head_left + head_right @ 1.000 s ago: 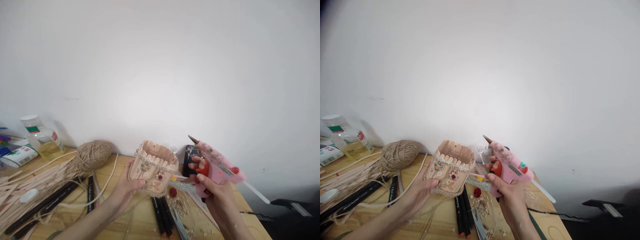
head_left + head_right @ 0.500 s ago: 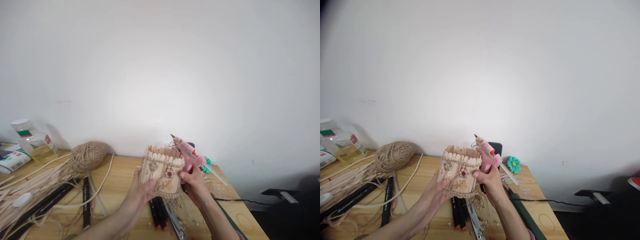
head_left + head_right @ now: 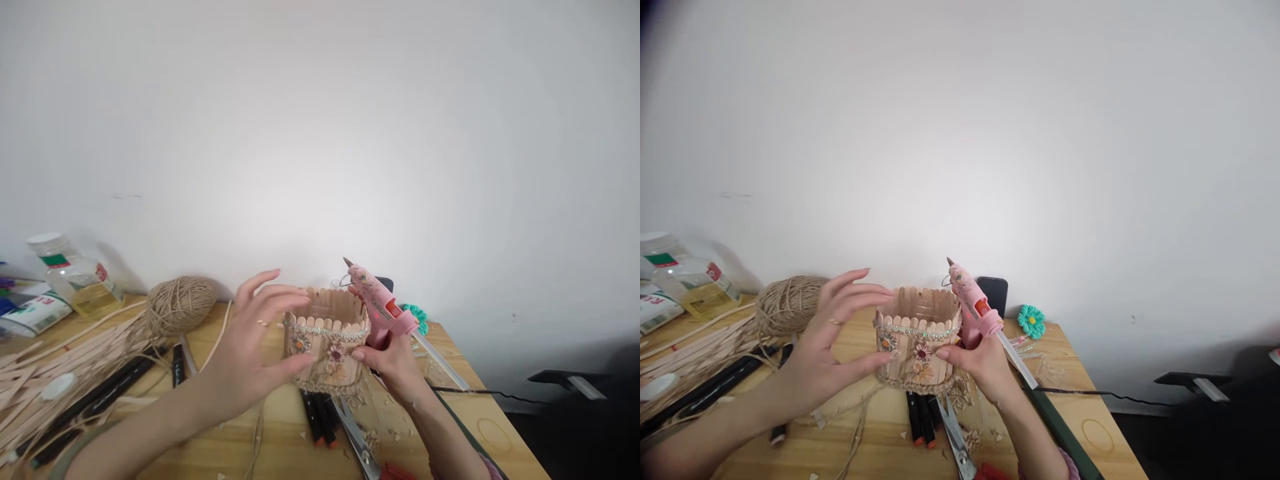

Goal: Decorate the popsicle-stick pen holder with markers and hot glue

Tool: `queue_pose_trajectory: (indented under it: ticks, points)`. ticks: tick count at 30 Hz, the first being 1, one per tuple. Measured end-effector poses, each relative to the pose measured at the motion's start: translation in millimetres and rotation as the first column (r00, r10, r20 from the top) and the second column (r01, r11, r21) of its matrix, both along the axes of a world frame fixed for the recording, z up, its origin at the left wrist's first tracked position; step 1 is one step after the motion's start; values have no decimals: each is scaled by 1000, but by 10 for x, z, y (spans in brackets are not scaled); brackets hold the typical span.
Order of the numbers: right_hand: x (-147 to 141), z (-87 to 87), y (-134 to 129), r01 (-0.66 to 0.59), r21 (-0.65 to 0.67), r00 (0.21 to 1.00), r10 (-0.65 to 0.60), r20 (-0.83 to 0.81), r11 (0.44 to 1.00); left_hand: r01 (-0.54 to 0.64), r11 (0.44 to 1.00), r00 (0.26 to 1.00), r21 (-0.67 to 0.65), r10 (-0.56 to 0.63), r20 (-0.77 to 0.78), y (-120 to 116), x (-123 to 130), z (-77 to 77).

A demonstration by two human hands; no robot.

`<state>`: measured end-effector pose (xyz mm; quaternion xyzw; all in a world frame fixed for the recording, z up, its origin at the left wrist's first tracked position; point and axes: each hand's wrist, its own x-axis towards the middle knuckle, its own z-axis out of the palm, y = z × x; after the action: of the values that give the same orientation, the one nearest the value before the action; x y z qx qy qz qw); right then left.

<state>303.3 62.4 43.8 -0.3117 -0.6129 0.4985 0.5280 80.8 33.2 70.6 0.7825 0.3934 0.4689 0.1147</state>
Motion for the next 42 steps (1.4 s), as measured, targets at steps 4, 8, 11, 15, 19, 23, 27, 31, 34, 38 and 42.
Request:
queue_pose_trajectory:
  ticks: [4,8,11,15,19,23,27,31,34,38,42]
  points:
    - [-14,49,-22,-63,31,997,64,-36,998,84,993,978,-87,-98,-183,44,102,268]
    - [-9,35,-22,-89,11,996,89,-17,996,112,974,977,-199,-145,-159,112,198,243]
    - [-3,17,-19,-113,8,993,114,-27,994,115,958,990,-261,-133,-55,123,209,176]
    - [-5,0,-16,-103,29,994,104,-29,994,120,947,993,-299,-113,42,104,208,155]
    - [-6,-12,-14,-115,-6,993,115,-35,993,136,921,990,-364,-115,81,92,220,193]
    - [-9,8,-20,-113,-2,993,113,-44,994,149,894,988,-423,-112,111,72,213,227]
    - [-24,40,-24,-102,49,993,105,-54,994,165,883,986,-439,-137,95,45,187,258]
    - [-44,76,-36,-109,31,992,111,-62,994,158,871,987,-464,-135,82,43,193,289]
    - [-55,112,-52,-123,52,990,126,-60,991,151,869,988,-471,-121,94,43,214,302]
    - [-56,133,-57,-116,48,991,119,-59,992,148,862,988,-486,-106,113,29,225,303]
    - [-46,123,-45,-120,59,992,122,-33,991,157,858,986,-490,-105,131,28,231,302]
